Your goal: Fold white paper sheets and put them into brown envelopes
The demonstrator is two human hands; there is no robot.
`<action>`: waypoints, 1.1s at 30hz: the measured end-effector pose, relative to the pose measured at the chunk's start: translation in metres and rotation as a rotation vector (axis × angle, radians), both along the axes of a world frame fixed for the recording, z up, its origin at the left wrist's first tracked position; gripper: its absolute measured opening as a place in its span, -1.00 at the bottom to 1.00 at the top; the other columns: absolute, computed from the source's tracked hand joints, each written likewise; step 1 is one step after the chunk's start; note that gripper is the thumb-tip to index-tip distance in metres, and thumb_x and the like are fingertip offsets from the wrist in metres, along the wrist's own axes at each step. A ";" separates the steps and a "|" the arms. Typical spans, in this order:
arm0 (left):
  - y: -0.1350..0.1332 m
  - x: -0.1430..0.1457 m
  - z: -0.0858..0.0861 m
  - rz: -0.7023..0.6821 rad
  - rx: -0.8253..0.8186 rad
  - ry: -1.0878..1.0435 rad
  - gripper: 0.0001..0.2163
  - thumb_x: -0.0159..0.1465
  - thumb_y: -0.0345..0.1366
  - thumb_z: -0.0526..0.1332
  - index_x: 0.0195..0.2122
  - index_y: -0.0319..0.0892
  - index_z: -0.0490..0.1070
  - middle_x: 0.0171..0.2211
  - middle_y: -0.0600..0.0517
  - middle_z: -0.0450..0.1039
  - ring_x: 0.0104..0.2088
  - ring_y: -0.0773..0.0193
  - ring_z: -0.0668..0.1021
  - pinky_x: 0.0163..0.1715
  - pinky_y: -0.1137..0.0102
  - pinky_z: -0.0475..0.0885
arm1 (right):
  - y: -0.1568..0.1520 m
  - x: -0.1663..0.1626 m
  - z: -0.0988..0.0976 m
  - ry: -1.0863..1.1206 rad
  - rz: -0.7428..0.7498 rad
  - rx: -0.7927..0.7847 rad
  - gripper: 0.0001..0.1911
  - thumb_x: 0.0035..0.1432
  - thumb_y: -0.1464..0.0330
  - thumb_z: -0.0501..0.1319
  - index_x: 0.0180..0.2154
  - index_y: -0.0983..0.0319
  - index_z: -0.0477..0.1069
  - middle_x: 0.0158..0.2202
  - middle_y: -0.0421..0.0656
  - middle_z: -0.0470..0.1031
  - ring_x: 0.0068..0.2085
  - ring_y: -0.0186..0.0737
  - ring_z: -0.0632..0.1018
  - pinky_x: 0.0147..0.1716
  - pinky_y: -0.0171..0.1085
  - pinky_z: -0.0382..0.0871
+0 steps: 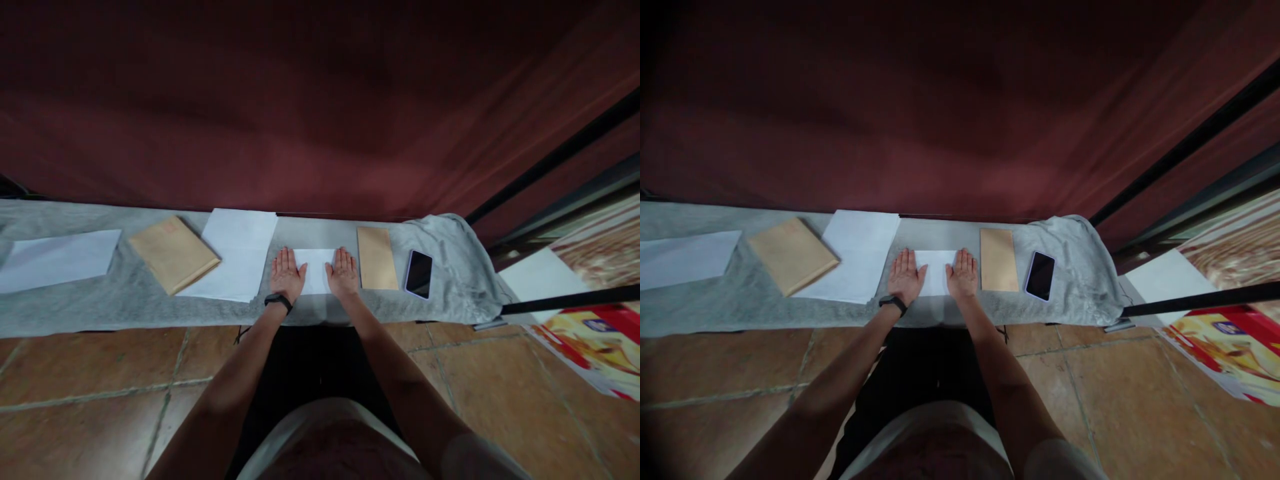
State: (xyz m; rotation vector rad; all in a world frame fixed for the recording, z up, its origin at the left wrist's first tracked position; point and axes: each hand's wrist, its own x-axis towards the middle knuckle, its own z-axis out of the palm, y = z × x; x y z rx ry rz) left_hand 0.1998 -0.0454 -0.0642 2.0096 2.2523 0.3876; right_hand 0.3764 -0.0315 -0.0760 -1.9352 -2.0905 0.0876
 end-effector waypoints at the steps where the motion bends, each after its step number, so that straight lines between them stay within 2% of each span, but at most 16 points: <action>1: -0.002 -0.001 0.001 0.020 0.004 0.001 -0.31 0.43 -0.01 -0.16 0.42 -0.46 -0.05 0.44 -0.28 -0.08 0.44 -0.02 0.02 0.40 0.06 -0.05 | 0.000 0.000 0.000 -0.001 -0.002 -0.004 -0.32 0.45 0.17 -0.11 0.39 0.49 0.00 0.43 0.15 0.03 0.42 0.04 0.12 0.36 0.04 -0.04; 5: -0.017 0.002 0.004 0.044 0.011 0.012 -0.35 0.45 -0.07 -0.19 0.41 -0.47 -0.04 0.44 -0.28 -0.07 0.45 -0.02 0.00 0.41 0.06 -0.08 | 0.000 -0.001 0.001 0.004 -0.005 -0.025 -0.32 0.44 0.18 -0.12 0.39 0.50 -0.01 0.44 0.15 -0.01 0.42 0.03 0.10 0.37 0.03 -0.08; 9: -0.040 0.023 0.006 -0.162 -0.013 0.010 -0.41 0.46 -0.10 -0.20 0.44 -0.29 -0.04 0.46 -0.12 -0.07 0.46 0.10 -0.05 0.43 0.11 -0.13 | -0.002 -0.003 0.003 0.013 -0.011 -0.041 -0.32 0.45 0.18 -0.14 0.41 0.48 -0.06 0.44 0.13 -0.03 0.43 0.03 0.07 0.38 0.03 -0.14; 11: -0.048 0.031 0.005 -0.194 -0.048 0.012 -0.42 0.47 -0.10 -0.19 0.44 -0.27 -0.05 0.46 -0.10 -0.09 0.46 0.11 -0.06 0.43 0.11 -0.12 | -0.002 -0.004 0.005 0.014 -0.019 -0.054 -0.32 0.45 0.18 -0.13 0.41 0.47 -0.06 0.45 0.12 -0.03 0.44 0.02 0.05 0.39 0.02 -0.16; 16: -0.056 0.017 0.002 -0.147 -0.056 0.035 -0.41 0.47 -0.11 -0.18 0.44 -0.33 -0.05 0.46 -0.16 -0.09 0.45 0.09 -0.02 0.41 0.12 -0.06 | -0.003 -0.004 0.011 0.032 -0.025 -0.068 -0.33 0.45 0.20 -0.13 0.41 0.47 -0.06 0.44 0.15 -0.03 0.44 0.02 0.04 0.39 0.09 -0.23; 20: -0.060 0.002 0.001 -0.121 -0.038 0.065 -0.41 0.46 -0.11 -0.16 0.44 -0.32 -0.05 0.45 -0.17 -0.08 0.45 0.09 -0.02 0.41 0.12 -0.05 | -0.011 -0.017 0.016 0.067 -0.044 -0.061 -0.37 0.46 0.25 -0.16 0.41 0.46 -0.05 0.45 0.14 -0.06 0.45 0.00 0.02 0.39 0.12 -0.28; 24: -0.062 0.002 0.003 -0.109 -0.052 0.085 -0.42 0.46 -0.12 -0.17 0.43 -0.33 -0.03 0.45 -0.18 -0.08 0.45 0.07 -0.02 0.41 0.10 -0.07 | -0.027 -0.037 0.015 0.093 0.184 -0.081 -0.42 0.47 0.26 -0.17 0.41 0.32 0.00 0.46 -0.01 -0.05 0.45 -0.06 0.03 0.40 0.03 -0.23; 26: -0.062 0.002 0.003 -0.120 -0.064 0.087 -0.42 0.47 -0.12 -0.17 0.43 -0.32 -0.03 0.46 -0.18 -0.09 0.45 0.08 -0.02 0.41 0.11 -0.07 | -0.033 -0.039 0.012 0.085 0.238 -0.094 -0.43 0.48 0.24 -0.16 0.40 0.30 0.03 0.46 -0.04 -0.03 0.45 -0.07 0.04 0.40 0.02 -0.21; 33: -0.064 0.002 0.005 -0.073 -0.057 0.081 -0.41 0.46 -0.10 -0.16 0.42 -0.36 0.00 0.45 -0.22 -0.08 0.45 0.03 0.00 0.41 0.08 -0.08 | -0.032 -0.002 0.006 0.025 0.079 -0.029 -0.41 0.47 0.23 -0.14 0.41 0.31 -0.02 0.45 0.02 0.00 0.43 -0.04 0.08 0.39 0.12 -0.16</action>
